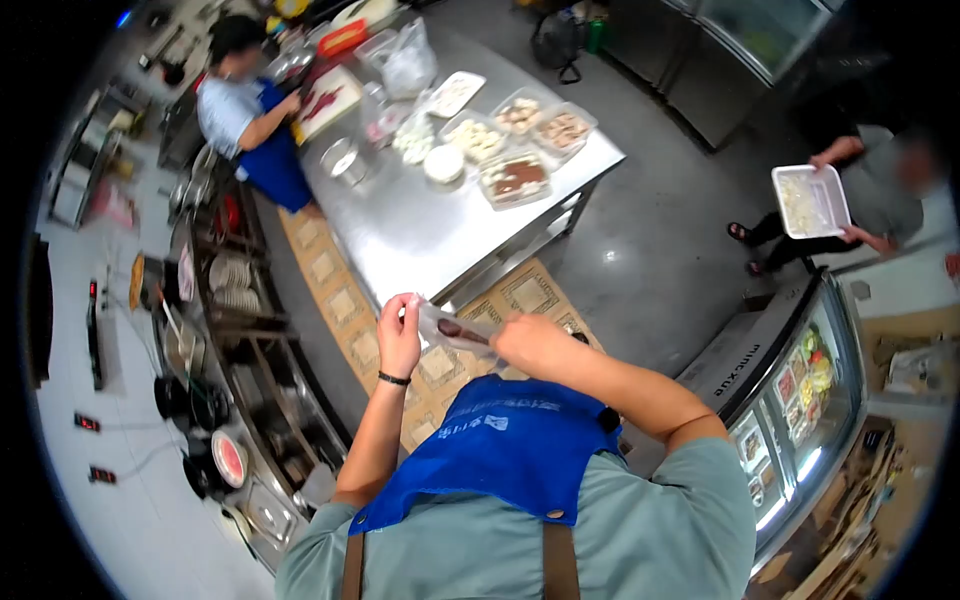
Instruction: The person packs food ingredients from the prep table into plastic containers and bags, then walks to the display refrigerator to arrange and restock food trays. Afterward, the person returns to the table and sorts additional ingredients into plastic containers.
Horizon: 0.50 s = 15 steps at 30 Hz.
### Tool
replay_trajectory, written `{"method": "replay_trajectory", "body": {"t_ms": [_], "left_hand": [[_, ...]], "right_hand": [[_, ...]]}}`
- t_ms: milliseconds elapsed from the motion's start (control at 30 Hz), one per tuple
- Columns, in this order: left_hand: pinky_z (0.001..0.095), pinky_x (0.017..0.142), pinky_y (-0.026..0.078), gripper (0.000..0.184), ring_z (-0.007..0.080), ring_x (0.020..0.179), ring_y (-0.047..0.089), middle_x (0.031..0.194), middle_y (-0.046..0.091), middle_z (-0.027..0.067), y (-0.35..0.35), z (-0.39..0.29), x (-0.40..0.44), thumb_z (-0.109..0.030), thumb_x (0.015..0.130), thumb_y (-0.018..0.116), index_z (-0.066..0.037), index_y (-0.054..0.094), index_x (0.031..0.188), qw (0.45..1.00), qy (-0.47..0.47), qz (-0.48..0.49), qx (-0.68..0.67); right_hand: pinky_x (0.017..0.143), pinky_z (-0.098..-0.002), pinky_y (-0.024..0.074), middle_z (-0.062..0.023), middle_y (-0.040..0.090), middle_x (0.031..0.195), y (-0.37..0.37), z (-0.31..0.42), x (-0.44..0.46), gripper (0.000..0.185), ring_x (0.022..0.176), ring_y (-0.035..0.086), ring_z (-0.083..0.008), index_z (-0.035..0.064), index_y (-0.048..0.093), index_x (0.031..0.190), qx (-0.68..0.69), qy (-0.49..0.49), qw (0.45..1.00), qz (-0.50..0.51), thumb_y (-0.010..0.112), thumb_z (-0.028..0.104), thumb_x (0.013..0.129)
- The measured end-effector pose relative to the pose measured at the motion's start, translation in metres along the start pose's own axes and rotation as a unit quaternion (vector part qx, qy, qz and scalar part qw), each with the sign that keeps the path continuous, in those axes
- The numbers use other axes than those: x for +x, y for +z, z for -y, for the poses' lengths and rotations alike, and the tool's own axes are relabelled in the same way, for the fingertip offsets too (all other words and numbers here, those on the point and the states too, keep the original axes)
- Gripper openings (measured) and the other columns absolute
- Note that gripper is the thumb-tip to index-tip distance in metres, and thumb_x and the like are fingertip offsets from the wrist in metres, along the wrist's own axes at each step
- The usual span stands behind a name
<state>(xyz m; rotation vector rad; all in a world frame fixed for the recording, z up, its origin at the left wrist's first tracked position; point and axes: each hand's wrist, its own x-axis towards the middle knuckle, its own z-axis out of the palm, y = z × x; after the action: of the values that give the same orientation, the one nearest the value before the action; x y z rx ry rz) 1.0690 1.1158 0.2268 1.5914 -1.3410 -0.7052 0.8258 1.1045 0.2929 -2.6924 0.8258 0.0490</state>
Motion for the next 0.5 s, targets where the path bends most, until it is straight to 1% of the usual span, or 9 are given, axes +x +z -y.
{"method": "replay_trajectory", "body": {"t_ms": [33, 100, 167, 233, 267, 300, 367, 433, 500], "left_hand": [[0.0242, 0.072, 0.043, 0.020, 0.0088, 0.081, 0.052, 0.087, 0.059, 0.0011, 0.016, -0.005, 0.001, -0.019, 0.095, 0.052, -0.001, 0.059, 0.093, 0.993, -0.084, 0.052, -0.068], [0.0223, 0.076, 0.042, 0.019, 0.0074, 0.083, 0.050, 0.088, 0.057, -0.0005, 0.059, -0.022, 0.007, -0.021, 0.097, 0.048, -0.004, 0.057, 0.096, 0.970, -0.045, 0.140, -0.192], [0.0244, 0.083, 0.041, 0.020, 0.0103, 0.089, 0.051, 0.093, 0.058, 0.0023, 0.105, -0.050, 0.005, -0.022, 0.098, 0.045, -0.004, 0.054, 0.101, 0.953, -0.059, 0.258, -0.147], [0.0248, 0.084, 0.042, 0.025, 0.0115, 0.092, 0.052, 0.094, 0.057, 0.0035, 0.167, -0.049, -0.007, -0.025, 0.099, 0.043, -0.003, 0.052, 0.106, 0.883, -0.060, 0.348, -0.310], [0.0256, 0.084, 0.043, 0.029, 0.0123, 0.093, 0.052, 0.101, 0.057, 0.0046, 0.188, -0.073, -0.004, -0.026, 0.096, 0.050, -0.002, 0.051, 0.114, 0.887, 0.017, 0.350, -0.300], [0.0256, 0.084, 0.043, 0.029, 0.0123, 0.093, 0.052, 0.101, 0.057, 0.0046, 0.205, -0.086, 0.005, -0.026, 0.096, 0.050, -0.002, 0.051, 0.114, 0.884, 0.025, 0.359, -0.298], [0.0269, 0.081, 0.045, 0.034, 0.0134, 0.089, 0.054, 0.101, 0.059, 0.0050, 0.232, -0.106, 0.027, -0.024, 0.092, 0.058, -0.001, 0.053, 0.116, 0.826, 0.064, 0.515, -0.221], [0.0279, 0.074, 0.048, 0.030, 0.0123, 0.082, 0.058, 0.092, 0.063, 0.0053, 0.256, -0.146, 0.052, -0.021, 0.086, 0.066, -0.001, 0.060, 0.107, 0.807, 0.053, 0.572, -0.140], [0.0270, 0.066, 0.048, 0.022, 0.0105, 0.073, 0.059, 0.079, 0.064, 0.0053, 0.291, -0.163, 0.070, -0.022, 0.085, 0.068, -0.002, 0.065, 0.094, 0.848, 0.037, 0.527, -0.034]], "right_hand": [[0.074, -0.0379, 0.0522, -0.0140, 0.065, 0.079, -0.003, -0.012, -0.011, 0.012, 0.087, 0.062, -0.0290, 0.0030, 0.063, 0.084, 0.023, -0.011, 0.999, -0.027, 0.056, 0.006, 0.075], [0.076, -0.0373, 0.0505, -0.0143, 0.064, 0.082, -0.008, -0.036, -0.033, 0.013, 0.090, 0.059, -0.0307, 0.0035, 0.060, 0.088, 0.068, 0.009, 0.997, -0.046, 0.056, 0.005, 0.075], [0.076, -0.0378, 0.0485, -0.0150, 0.063, 0.082, -0.014, -0.062, -0.053, 0.011, 0.089, 0.059, -0.0328, 0.0040, 0.058, 0.085, 0.182, -0.002, 0.969, -0.164, 0.057, 0.006, 0.074], [0.075, -0.0394, 0.0470, -0.0142, 0.061, 0.082, -0.025, -0.092, -0.075, 0.009, 0.087, 0.057, -0.0331, 0.0036, 0.055, 0.081, 0.224, 0.009, 0.952, -0.206, 0.058, 0.004, 0.073], [0.074, -0.0397, 0.0468, -0.0140, 0.060, 0.082, -0.029, -0.108, -0.085, 0.009, 0.085, 0.057, -0.0331, 0.0033, 0.053, 0.079, 0.250, -0.025, 0.931, -0.265, 0.059, 0.003, 0.073], [0.073, -0.0400, 0.0465, -0.0137, 0.060, 0.083, -0.034, -0.125, -0.097, 0.010, 0.084, 0.056, -0.0330, 0.0029, 0.051, 0.077, 0.273, -0.061, 0.905, -0.321, 0.059, 0.001, 0.072], [0.076, -0.0391, 0.0469, -0.0129, 0.061, 0.089, -0.037, -0.158, -0.122, 0.013, 0.090, 0.057, -0.0326, 0.0030, 0.053, 0.081, 0.281, -0.041, 0.903, -0.324, 0.062, 0.000, 0.072], [0.082, -0.0383, 0.0470, -0.0120, 0.062, 0.098, -0.042, -0.190, -0.146, 0.018, 0.099, 0.058, -0.0321, 0.0041, 0.058, 0.089, 0.291, 0.016, 0.858, -0.423, 0.067, 0.004, 0.073], [0.096, -0.0416, 0.0408, -0.0108, 0.059, 0.115, -0.038, -0.225, -0.174, 0.040, 0.113, 0.053, -0.0327, 0.0061, 0.059, 0.102, 0.232, 0.168, 0.824, -0.488, 0.078, 0.016, 0.068]]}}
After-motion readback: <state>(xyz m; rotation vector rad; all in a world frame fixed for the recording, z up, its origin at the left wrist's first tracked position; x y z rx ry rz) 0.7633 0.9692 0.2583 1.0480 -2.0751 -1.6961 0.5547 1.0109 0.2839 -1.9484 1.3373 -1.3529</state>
